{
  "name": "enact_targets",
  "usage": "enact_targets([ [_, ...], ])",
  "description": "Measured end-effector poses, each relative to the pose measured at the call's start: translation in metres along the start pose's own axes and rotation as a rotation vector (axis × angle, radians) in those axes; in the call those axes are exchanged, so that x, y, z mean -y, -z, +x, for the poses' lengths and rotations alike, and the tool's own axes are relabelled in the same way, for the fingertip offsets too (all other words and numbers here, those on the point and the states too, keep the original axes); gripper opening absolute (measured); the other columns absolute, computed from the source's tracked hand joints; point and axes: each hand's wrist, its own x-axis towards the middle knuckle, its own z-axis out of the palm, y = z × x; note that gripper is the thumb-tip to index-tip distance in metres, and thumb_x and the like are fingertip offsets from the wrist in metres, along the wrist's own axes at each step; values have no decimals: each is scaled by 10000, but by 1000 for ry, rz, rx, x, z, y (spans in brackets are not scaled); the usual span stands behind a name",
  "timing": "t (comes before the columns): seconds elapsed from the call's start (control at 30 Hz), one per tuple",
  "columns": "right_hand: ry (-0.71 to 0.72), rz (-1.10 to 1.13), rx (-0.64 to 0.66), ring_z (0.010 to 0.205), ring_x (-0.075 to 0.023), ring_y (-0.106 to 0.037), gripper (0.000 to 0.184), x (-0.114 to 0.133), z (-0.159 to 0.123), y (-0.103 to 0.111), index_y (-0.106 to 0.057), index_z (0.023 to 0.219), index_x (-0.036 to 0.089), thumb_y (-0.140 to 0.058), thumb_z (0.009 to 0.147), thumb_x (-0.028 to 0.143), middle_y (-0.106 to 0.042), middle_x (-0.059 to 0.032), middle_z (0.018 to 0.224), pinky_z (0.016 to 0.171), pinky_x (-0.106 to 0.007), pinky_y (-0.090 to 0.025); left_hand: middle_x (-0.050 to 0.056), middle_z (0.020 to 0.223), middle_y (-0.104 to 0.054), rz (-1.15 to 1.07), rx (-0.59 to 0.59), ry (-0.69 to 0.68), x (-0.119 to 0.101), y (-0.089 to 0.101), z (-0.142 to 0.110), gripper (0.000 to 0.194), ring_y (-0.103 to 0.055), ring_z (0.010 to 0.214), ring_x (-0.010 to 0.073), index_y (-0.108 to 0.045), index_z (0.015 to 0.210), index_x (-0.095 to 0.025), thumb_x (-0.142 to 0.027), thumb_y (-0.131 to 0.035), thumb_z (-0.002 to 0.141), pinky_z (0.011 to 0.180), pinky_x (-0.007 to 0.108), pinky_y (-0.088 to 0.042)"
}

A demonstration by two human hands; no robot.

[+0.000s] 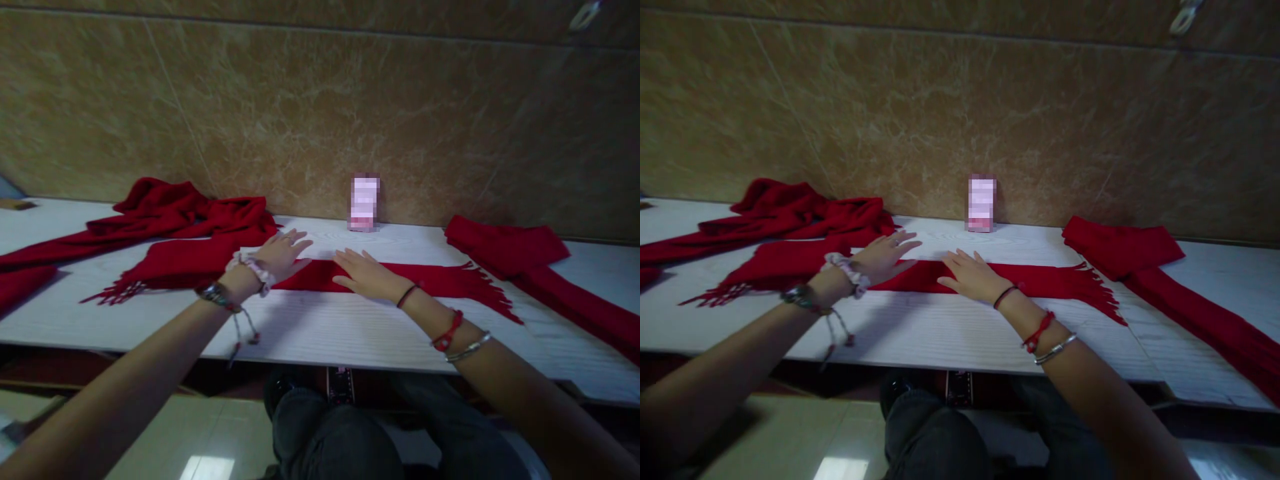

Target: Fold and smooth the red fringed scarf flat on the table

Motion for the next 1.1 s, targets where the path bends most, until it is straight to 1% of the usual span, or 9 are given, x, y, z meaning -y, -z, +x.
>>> enact_targets([
  [0.1,-24,29,-22,1280,-277,-278,577,12,8,-15,-335,1337,169,-214,886,508,-329,-124,1396,997,-543,-261,113,1385,-334,-83,-14,31,-21,-29,17,434,-271,1286,228,-356,1316,-162,-310,-320,910,987,391,-318],
  [0.2,-67,10,-23,1289,-267,-262,557,5,-2,-23,-309,1350,196,-204,890,492,-301,-89,1415,1012,-534,-244,80,1397,-322,-133,47,9,-22,-51,15,435,-270,1287,228,-359,1321,-182,-328,-279,919,1006,399,-289],
  [0.27,-108,-17,-12,1288,-258,-266,540,-8,-17,-23,-292,1357,217,-210,892,478,-298,-69,1419,1020,-517,-245,70,1403,-313,-150,51,-11,-18,-58,11,444,-261,1289,234,-355,1327,-190,-341,-270,919,1019,413,-264],
  [0.43,-270,-85,7,1282,-264,-278,523,-56,-69,-13,-257,1371,237,-196,892,438,-305,-63,1416,1010,-511,-273,60,1411,-298,-149,64,-16,-13,-57,10,458,-257,1290,235,-323,1346,-202,-346,-257,917,1023,424,-243],
  [0.63,-480,-104,23,1278,-275,-285,554,-121,-138,-10,-290,1360,169,-194,872,412,-329,-102,1402,1014,-503,-284,66,1416,-286,-133,85,-19,-17,-53,10,459,-254,1290,235,-321,1347,-195,-341,-243,919,1019,408,-243],
  [0.77,-586,-157,-18,1249,-297,-335,555,-140,-157,-10,-343,1330,152,-187,864,412,-391,-131,1358,1007,-524,-289,60,1417,-285,-134,99,-7,-18,-50,10,460,-262,1287,231,-307,1353,-212,-356,-235,922,1015,403,-249],
  [0.9,-527,-230,-60,1258,-338,-303,564,-111,-123,3,-388,1290,94,-184,872,413,-376,-191,1353,986,-601,-230,70,1413,-291,-136,92,-12,-19,-50,10,456,-270,1284,238,-314,1350,-204,-351,-238,926,1013,412,-254],
  [1.0,-409,-129,-106,1276,-295,-282,555,-60,-69,10,-353,1312,96,-193,887,415,-339,-170,1381,1006,-541,-247,73,1412,-294,-142,89,-15,-18,-51,10,455,-269,1285,238,-320,1347,-199,-348,-241,925,1016,411,-256],
  [1.1,-243,-50,-82,1287,-266,-265,545,-7,-18,5,-340,1320,91,-207,899,411,-333,-151,1391,1027,-496,-234,70,1414,-290,-139,90,-9,-18,-52,10,458,-260,1291,220,-320,1347,-195,-347,-248,921,1026,391,-245],
])
